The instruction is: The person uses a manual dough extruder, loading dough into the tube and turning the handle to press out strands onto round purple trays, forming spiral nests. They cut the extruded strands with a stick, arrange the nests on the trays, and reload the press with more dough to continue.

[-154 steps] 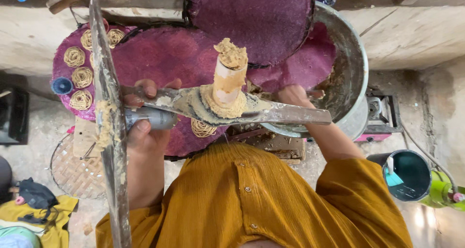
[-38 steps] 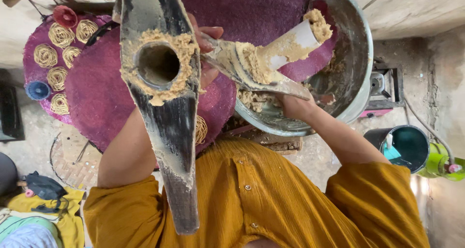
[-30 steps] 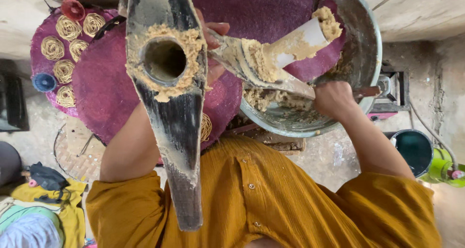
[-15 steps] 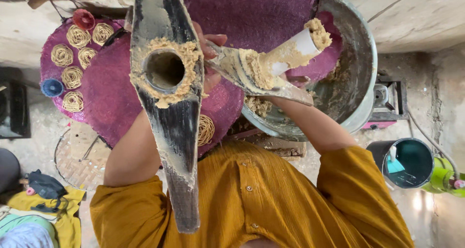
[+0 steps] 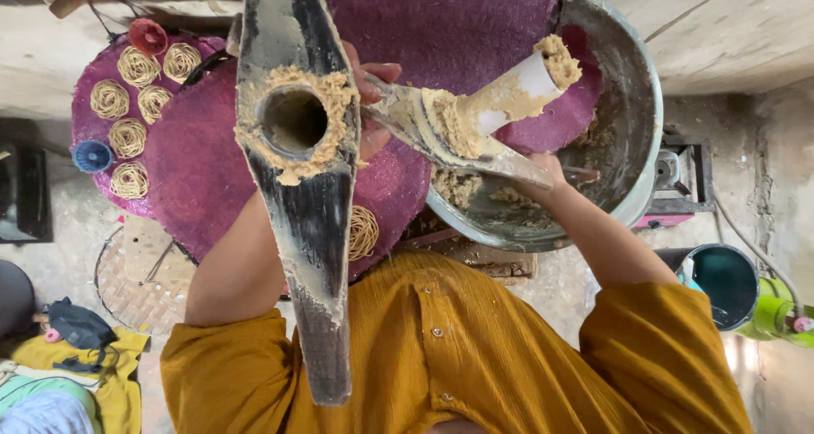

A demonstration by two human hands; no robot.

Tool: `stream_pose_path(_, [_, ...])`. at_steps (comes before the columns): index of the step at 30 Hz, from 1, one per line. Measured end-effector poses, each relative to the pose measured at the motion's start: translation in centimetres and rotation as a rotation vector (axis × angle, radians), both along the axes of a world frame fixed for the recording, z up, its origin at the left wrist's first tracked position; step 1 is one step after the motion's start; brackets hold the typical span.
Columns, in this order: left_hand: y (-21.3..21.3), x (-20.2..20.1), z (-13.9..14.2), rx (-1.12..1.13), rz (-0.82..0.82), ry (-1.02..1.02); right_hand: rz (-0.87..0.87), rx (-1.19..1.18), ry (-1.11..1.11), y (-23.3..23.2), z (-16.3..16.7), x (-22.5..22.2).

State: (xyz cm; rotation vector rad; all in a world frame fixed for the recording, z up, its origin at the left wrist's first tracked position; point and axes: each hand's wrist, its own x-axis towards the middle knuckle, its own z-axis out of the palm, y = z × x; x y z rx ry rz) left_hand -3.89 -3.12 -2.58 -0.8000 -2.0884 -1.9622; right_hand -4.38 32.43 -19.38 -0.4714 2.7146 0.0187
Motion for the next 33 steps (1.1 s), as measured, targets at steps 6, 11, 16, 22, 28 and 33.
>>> stream_pose_path(6, [-0.4,0.5,0.0,-0.010,0.002,-0.009,0.077,-0.036,0.043,-3.5,-1.9,-1.3])
stream_pose_path(11, [-0.9,1.3,0.4,-0.005,0.010,-0.014,0.204,-0.155,0.062,-3.1,-2.2,-1.3])
stream_pose_path(16, [-0.6,1.4,0.3,-0.005,0.015,-0.010,0.259,-0.245,-0.065,1.3,-2.3,-0.1])
stream_pose_path(22, [-0.4,1.0,-0.1,-0.010,0.016,-0.006,-0.054,0.228,-0.506,6.6,2.5,0.3])
stream_pose_path(28, [0.1,1.0,-0.5,-0.016,-0.002,0.000,-0.082,0.237,-0.362,6.7,0.3,1.4])
stream_pose_path(33, [-0.1,1.0,-0.4,-0.023,-0.017,-0.010,-0.160,0.043,-0.423,3.2,-3.4,1.5])
